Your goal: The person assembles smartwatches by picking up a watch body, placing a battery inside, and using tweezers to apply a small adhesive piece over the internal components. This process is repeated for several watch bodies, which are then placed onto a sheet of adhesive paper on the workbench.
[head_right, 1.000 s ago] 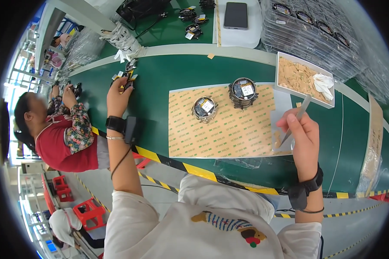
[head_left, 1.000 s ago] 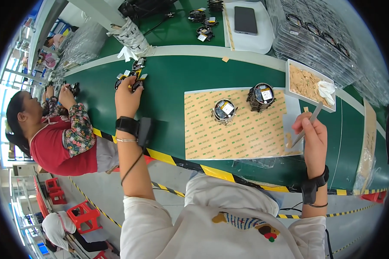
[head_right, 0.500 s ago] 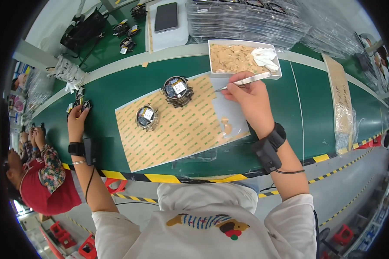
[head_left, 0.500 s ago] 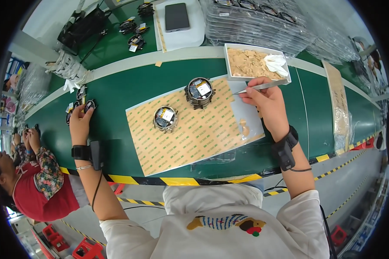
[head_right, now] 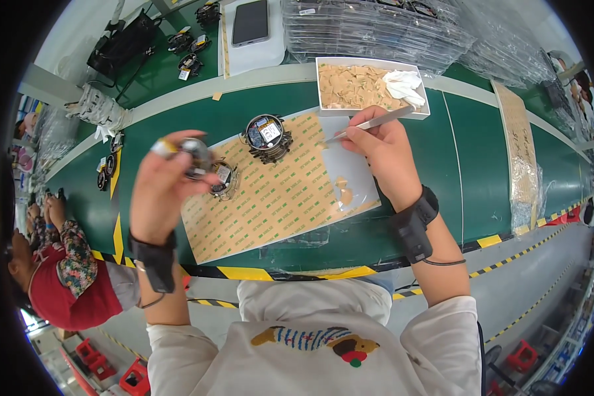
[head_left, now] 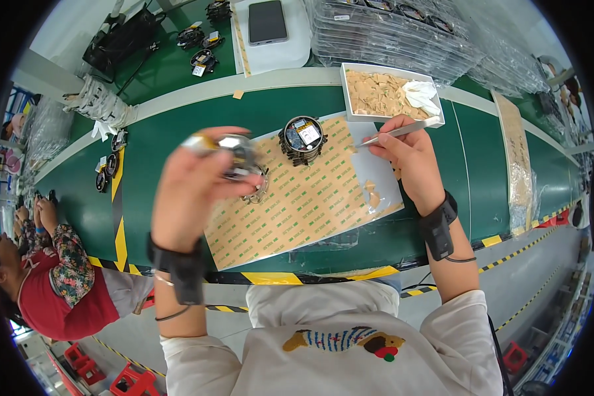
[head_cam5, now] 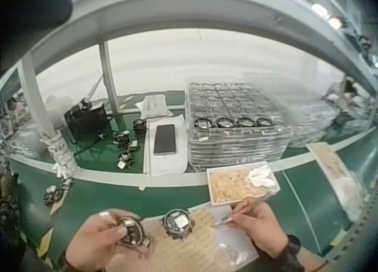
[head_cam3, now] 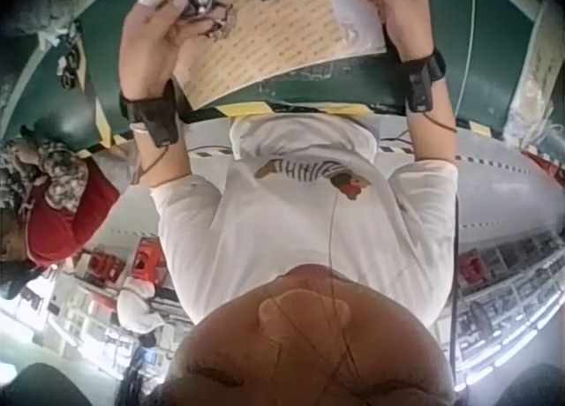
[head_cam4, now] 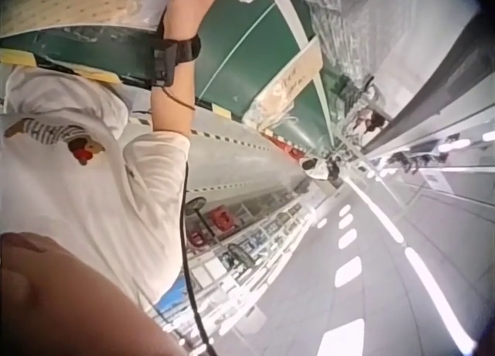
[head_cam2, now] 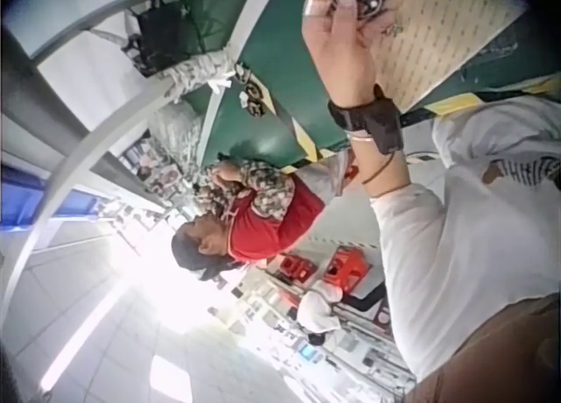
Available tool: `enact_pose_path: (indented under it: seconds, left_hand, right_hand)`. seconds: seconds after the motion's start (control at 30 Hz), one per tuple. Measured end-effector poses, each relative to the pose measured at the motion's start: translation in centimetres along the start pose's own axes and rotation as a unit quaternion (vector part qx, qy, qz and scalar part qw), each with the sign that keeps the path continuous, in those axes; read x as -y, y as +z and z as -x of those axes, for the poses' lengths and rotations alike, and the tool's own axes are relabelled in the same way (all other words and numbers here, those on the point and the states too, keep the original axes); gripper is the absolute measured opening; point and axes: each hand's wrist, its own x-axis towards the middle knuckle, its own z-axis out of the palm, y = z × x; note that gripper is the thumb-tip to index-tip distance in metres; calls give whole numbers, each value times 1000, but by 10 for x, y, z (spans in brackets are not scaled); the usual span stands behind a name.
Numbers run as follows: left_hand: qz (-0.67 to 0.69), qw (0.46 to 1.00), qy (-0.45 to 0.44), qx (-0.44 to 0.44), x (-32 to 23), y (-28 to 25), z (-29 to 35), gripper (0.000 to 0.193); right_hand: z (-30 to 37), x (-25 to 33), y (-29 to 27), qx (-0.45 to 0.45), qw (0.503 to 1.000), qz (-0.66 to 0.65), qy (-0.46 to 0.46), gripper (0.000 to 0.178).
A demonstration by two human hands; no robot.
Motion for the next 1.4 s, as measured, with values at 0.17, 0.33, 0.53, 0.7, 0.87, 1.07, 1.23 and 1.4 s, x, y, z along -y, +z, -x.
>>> enact_pose_path:
  seconds: [0.17,0.33,0.53,0.7,0.87,1.07,1.23,1.4]
  left_hand:
    - [59,979,-100,166,26,77,-15,33]
    - [139,966,-114,187,57,98,-23,39]
    - [156,976,-98,113,68,99,-21,41]
    - [174,976,-100,86,69,100,-22,34]
    - [119,988,-86,53,71,101,-21,27]
    - [61,993,-92,41,75,95,-22,19]
    - [89,992,-87,23,83,95,-22,20]
    - [134,987,-84,25,81,95,-19,30]
  right_hand:
    - [8,10,-13,62,988,-141,15,4]
    - [28,29,-14,82,972,-206,-73,6]
    - [39,27,-2,89,991,-64,-75,5]
    - [39,18,6,75,990,-23,-113,10]
    - [43,12,16,62,984,37,-165,10]
    - [54,12,18,82,909,268,-310,12]
    - [56,13,23,76,897,311,-304,14]
    - [51,13,21,78,930,251,-257,13]
